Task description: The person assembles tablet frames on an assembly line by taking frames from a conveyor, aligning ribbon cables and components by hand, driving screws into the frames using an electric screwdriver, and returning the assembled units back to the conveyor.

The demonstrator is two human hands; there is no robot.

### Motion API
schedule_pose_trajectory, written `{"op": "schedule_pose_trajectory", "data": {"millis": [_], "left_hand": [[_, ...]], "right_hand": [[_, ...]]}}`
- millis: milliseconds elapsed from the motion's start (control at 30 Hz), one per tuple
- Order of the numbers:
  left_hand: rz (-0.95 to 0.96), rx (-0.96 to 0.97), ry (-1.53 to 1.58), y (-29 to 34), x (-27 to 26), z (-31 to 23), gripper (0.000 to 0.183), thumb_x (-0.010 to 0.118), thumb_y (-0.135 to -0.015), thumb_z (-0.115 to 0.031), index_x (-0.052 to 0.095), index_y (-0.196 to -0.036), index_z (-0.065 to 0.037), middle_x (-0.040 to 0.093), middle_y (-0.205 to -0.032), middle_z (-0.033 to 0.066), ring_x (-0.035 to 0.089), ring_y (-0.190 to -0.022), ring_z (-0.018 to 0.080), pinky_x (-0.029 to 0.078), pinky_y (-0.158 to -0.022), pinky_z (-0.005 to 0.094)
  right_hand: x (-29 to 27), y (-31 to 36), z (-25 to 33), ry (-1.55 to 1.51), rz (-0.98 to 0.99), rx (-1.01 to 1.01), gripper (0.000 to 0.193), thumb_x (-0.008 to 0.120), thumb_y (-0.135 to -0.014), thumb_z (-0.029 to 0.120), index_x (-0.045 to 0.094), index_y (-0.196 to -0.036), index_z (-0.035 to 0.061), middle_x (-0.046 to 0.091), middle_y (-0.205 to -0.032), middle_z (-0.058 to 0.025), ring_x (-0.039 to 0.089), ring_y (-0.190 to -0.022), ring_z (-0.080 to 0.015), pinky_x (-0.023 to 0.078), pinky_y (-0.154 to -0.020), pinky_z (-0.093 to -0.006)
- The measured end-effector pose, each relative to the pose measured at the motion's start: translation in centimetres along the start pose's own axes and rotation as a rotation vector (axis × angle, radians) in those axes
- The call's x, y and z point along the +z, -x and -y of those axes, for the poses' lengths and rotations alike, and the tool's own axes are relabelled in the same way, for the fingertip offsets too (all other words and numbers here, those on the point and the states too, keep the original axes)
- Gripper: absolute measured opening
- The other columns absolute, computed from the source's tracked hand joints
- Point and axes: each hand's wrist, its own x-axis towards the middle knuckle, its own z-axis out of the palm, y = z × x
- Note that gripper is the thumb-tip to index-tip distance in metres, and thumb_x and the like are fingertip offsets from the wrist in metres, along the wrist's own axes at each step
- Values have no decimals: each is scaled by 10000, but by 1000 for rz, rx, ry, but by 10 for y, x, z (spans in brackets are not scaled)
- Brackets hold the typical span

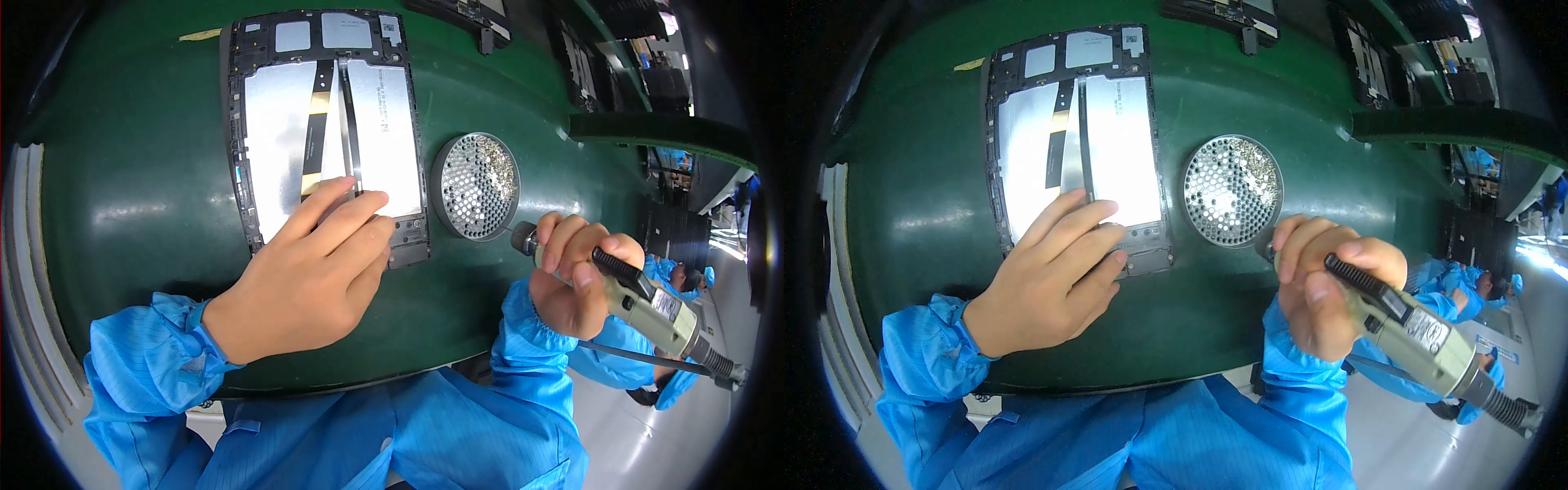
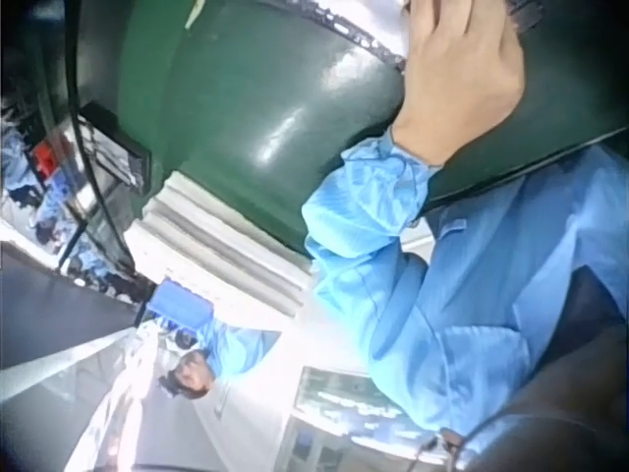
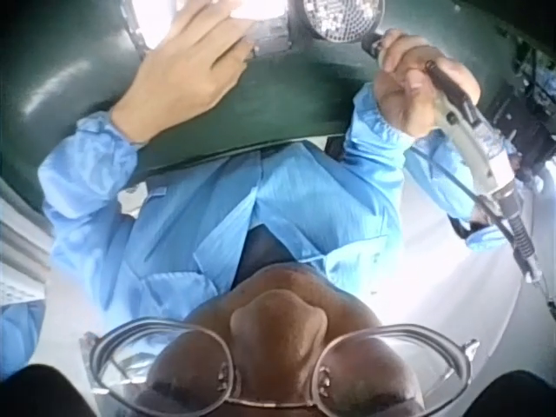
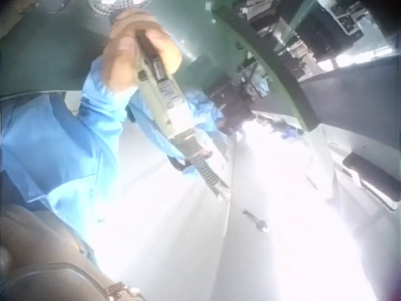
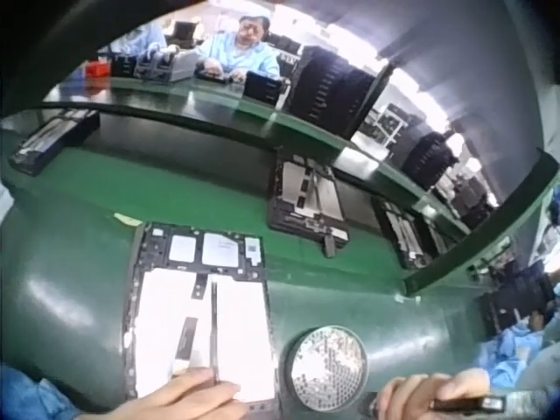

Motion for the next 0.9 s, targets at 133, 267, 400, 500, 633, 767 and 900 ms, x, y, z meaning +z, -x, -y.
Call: {"op": "schedule_pose_trajectory", "data": {"millis": [133,267,400,500,633,767,900], "left_hand": [[-37,-24,-23,4,-5,-8,161,670,-710,-68,640,-802,61,571,-912,139,556,-1042,321,423,-967,502],[39,-7,-87,3,-5,-7,316,759,-659,-74,648,-935,34,574,-1025,169,546,-1104,347,418,-976,546],[96,-28,-106,-5,-7,-7,321,759,-673,-76,653,-962,15,591,-1017,176,553,-1103,355,422,-972,542],[128,-6,-153,-3,-3,-4,312,762,-688,-87,654,-960,22,592,-1043,182,563,-1095,356,437,-959,533],[93,54,-220,6,3,-3,310,770,-695,-97,657,-957,26,592,-1051,190,572,-1087,351,455,-940,526],[45,84,-154,7,1,4,309,778,-689,-89,662,-954,21,582,-1077,191,569,-1084,368,455,-946,537],[62,9,-153,-1,-3,0,351,804,-647,-119,686,-968,-39,536,-1186,180,506,-1169,388,407,-988,573]], "right_hand": [[-13,6,-2,-40,-76,-12,341,566,-795,41,484,-1126,57,522,-677,-93,524,-599,-206,434,-661,-407],[-20,9,-7,-45,-129,-5,336,575,-792,44,494,-1118,47,521,-658,-89,518,-580,-200,440,-637,-405],[-29,13,-11,-22,-143,-24,325,597,-785,38,512,-1099,37,524,-645,-89,524,-554,-201,452,-603,-394],[-35,15,-15,-8,-145,-21,326,603,-788,41,519,-1102,40,533,-654,-92,534,-559,-204,459,-608,-394],[-42,16,-17,-3,-153,-37,320,611,-789,44,525,-1097,34,546,-668,-101,549,-562,-208,477,-617,-383],[-43,14,-17,-26,-175,-28,328,616,-788,39,521,-1102,28,550,-681,-106,555,-572,-205,483,-631,-381],[-40,15,-17,-40,-202,3,336,608,-779,20,517,-1103,25,547,-690,-110,557,-582,-202,486,-642,-383]]}}
